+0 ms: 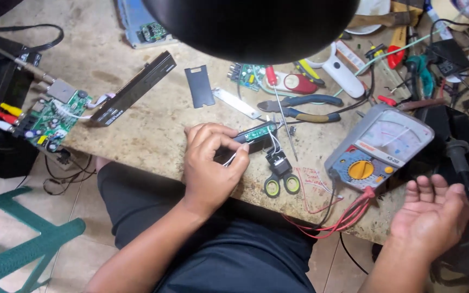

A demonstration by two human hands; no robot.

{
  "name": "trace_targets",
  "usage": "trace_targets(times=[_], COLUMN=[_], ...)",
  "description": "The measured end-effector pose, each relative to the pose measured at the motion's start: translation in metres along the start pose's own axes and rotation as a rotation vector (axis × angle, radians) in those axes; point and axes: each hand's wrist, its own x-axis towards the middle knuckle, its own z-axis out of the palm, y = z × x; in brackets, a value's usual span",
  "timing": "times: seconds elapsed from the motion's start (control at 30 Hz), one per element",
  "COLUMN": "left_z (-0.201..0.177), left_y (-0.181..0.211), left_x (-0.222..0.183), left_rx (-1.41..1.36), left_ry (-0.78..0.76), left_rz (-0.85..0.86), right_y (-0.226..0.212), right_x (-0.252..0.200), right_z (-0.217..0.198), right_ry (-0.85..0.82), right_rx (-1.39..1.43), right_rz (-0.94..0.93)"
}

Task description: Repairing electronic devices by disassembling a remote control and soldering wires to a circuit board.

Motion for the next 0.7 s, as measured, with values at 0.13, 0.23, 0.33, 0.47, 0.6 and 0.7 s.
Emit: trace_targets(times=[0.13,0.23,0.33,0.47,0.6,0.7], left_z=[0.000,0.001,0.002,0.002,0.000,0.001], left_y=[0.000,-0.001,-0.002,-0.003,-0.003,-0.005], left_x=[0.000,0.001,-0.001,0.000,0.002,0.003], left_rx=[-0.005,-0.031,-0.017,-0.073,-0.122,-0.113], left_ry=[0.013,0.030,0.027,0.051,0.058,0.053], left_rz=[-0.034,-0.043,-0.043,-0.039,-0.043,-0.046], right_y=[0.017,0.017,0.012,0.006,0.005,0.003], right_x=[0.015,0.016,0.007,0.007,0.002,-0.002], right_z=[-0.011,-0.012,-0.018,-0.029,-0.030,-0.029], right_ry=[-0.078,-0.160,-0.122,0.010,-0.041,-0.072], right_rx=[-0.255,-0.295,-0.301,-0.367,-0.346,-0.326], right_rz=[-0.205,-0.391,-0.576,-0.795,-0.820,-0.834])
